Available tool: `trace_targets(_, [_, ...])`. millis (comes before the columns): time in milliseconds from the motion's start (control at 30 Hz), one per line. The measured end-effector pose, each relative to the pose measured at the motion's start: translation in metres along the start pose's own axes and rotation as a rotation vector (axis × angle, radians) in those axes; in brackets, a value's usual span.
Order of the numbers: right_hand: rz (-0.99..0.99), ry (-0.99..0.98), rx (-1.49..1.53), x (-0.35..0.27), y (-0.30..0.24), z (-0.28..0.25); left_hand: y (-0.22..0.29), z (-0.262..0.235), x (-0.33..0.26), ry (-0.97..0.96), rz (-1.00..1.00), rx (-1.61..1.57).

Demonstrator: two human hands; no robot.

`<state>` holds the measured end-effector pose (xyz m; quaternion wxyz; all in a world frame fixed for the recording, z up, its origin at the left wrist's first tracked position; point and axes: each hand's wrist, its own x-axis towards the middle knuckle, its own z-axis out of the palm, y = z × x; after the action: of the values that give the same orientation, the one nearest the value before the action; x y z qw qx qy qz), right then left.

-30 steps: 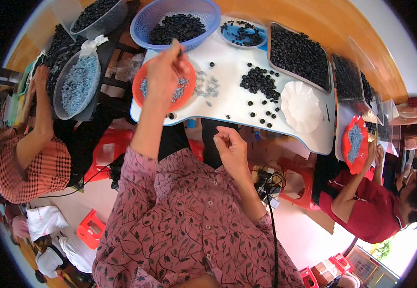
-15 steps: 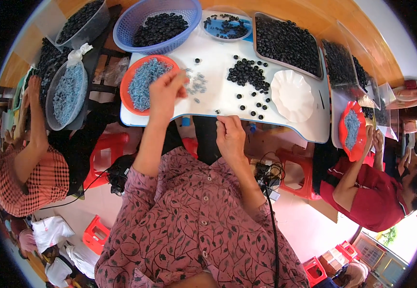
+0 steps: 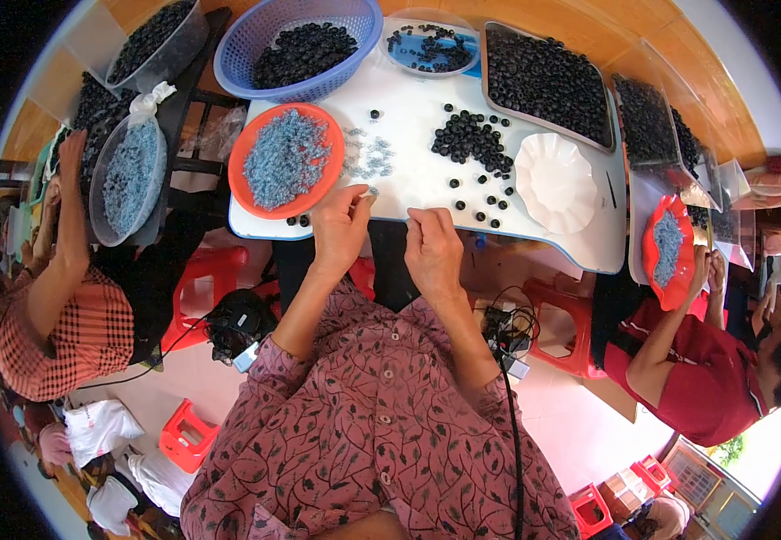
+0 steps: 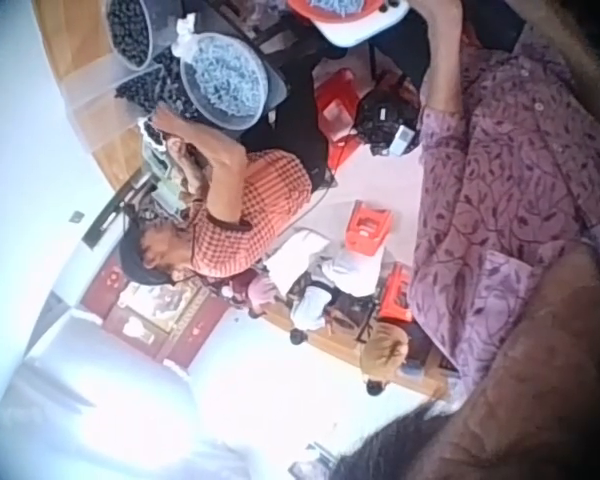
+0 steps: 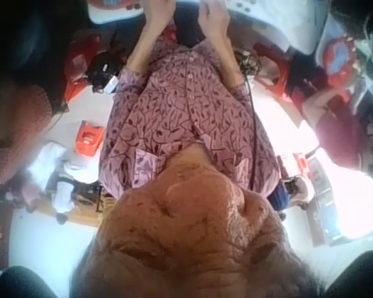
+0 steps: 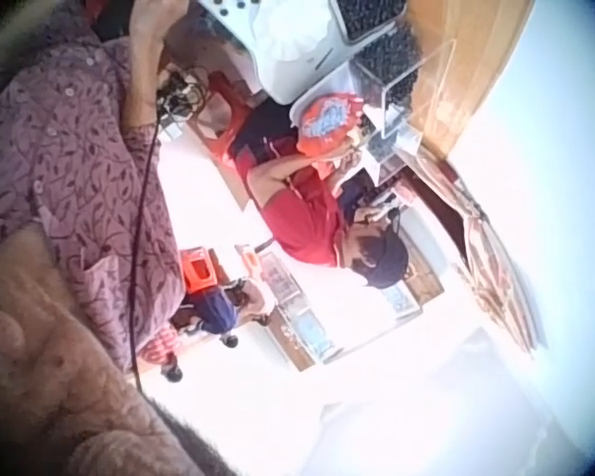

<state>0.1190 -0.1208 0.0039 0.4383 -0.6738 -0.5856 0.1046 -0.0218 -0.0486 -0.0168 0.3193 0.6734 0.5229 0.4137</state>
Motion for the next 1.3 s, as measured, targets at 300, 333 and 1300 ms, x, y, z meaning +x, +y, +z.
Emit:
trace_targets(300, [0.018,-0.017,-0.023,0.013,0.0,0.001,0.007,0.021,0.022,0.063,0.244,0.256])
trace_targets(333, [0.018,-0.015,-0.024,0.011,0.0,0.001,0.009,0.023,0.026,0.052,0.254,0.324])
trace_targets(1300, [0.73,-0.335,0.985,0.01,0.008,-0.01,0.024,0.0,-0.018,-0.093,0.238,-0.196])
